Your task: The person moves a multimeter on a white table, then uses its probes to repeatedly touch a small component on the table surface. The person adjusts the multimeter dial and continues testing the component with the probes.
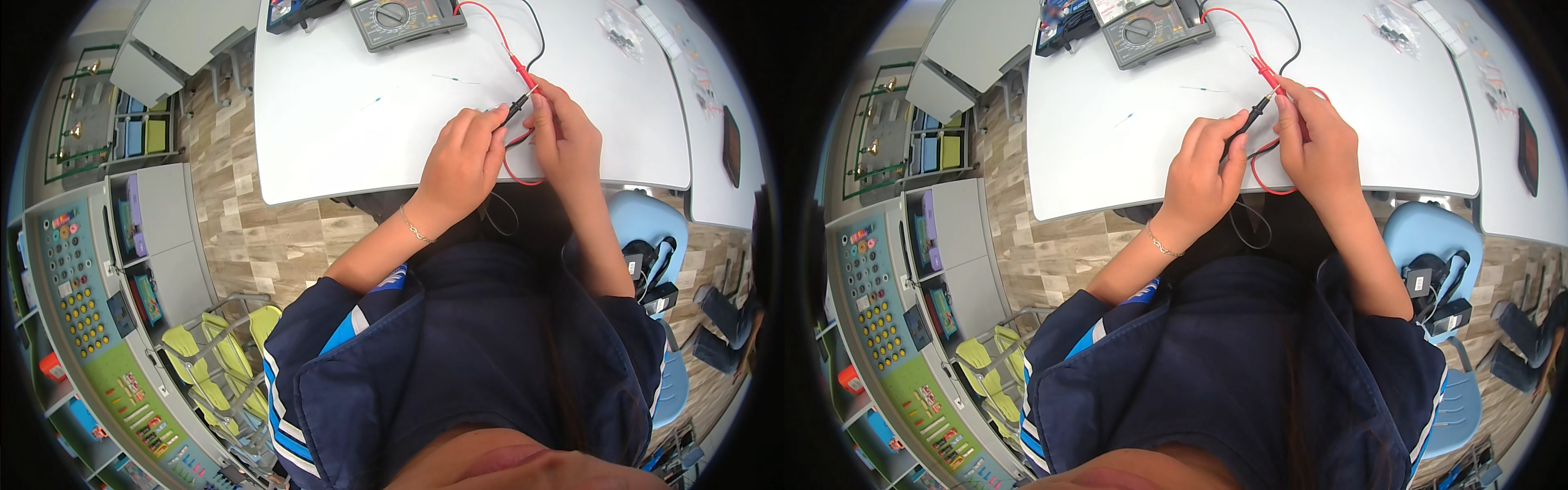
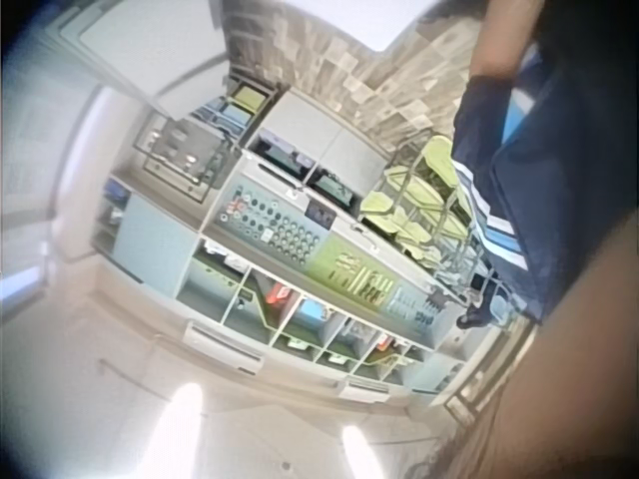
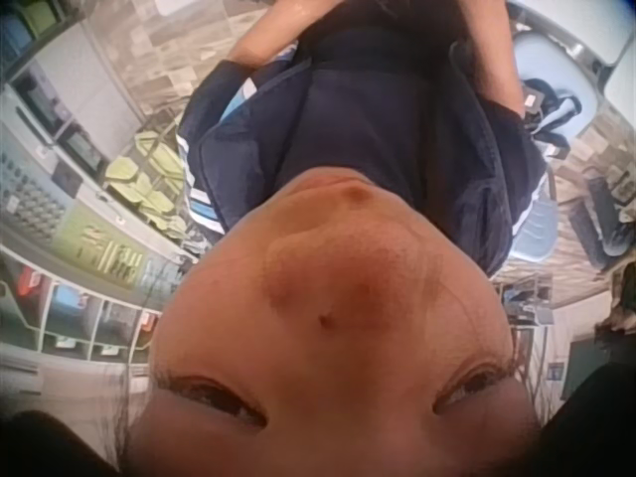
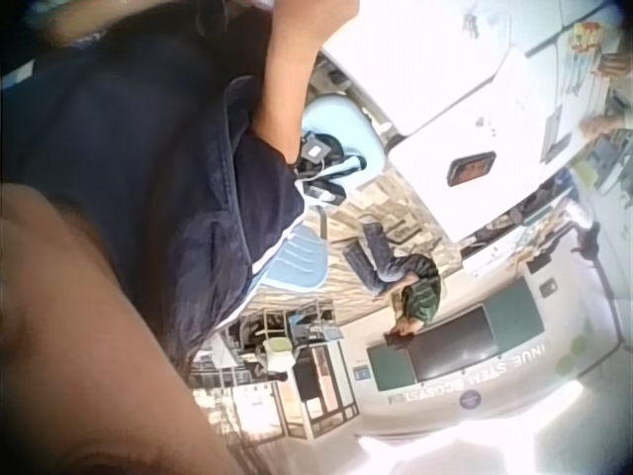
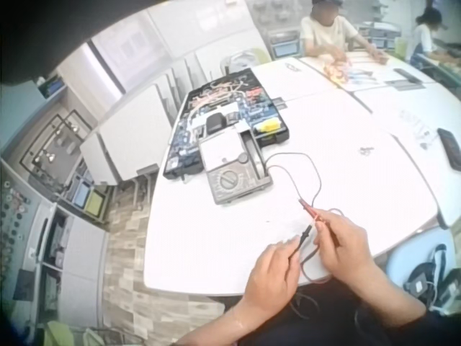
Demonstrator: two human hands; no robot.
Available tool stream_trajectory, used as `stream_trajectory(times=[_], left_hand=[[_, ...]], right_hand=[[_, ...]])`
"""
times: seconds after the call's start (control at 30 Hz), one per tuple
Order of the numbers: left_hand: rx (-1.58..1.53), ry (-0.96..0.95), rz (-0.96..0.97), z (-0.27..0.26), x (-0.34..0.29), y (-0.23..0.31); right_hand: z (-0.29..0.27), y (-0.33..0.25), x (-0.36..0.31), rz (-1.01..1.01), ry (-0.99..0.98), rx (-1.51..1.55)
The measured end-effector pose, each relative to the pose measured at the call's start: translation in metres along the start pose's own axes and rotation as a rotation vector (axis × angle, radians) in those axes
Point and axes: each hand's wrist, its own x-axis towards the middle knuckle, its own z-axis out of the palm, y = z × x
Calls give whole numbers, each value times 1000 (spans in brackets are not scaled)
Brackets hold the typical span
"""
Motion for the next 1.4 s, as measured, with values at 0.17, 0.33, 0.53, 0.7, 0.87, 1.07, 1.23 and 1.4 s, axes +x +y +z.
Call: stream_trajectory(times=[0.17,0.33,0.53,0.7,0.87,1.07,1.23,1.4], left_hand=[[62,17,38,6,1,-3],[43,43,-60,1,-2,-1],[87,56,-143,-13,-7,-7],[93,112,-110,-19,-12,-12],[253,129,-72,-32,-25,-13],[239,-44,-325,-42,-31,13],[261,-26,-281,-38,-29,14],[280,-11,-284,-35,-29,14]], right_hand=[[-1,0,1,4,3,-31],[-1,-2,0,41,10,18],[-1,1,-1,-18,-4,-24],[-3,-9,-3,-59,-31,-53],[-9,-16,-21,-129,-86,-203],[-7,-24,-33,-105,-1,-235],[1,-18,-35,-222,37,-252],[1,-15,-34,-225,36,-236]])
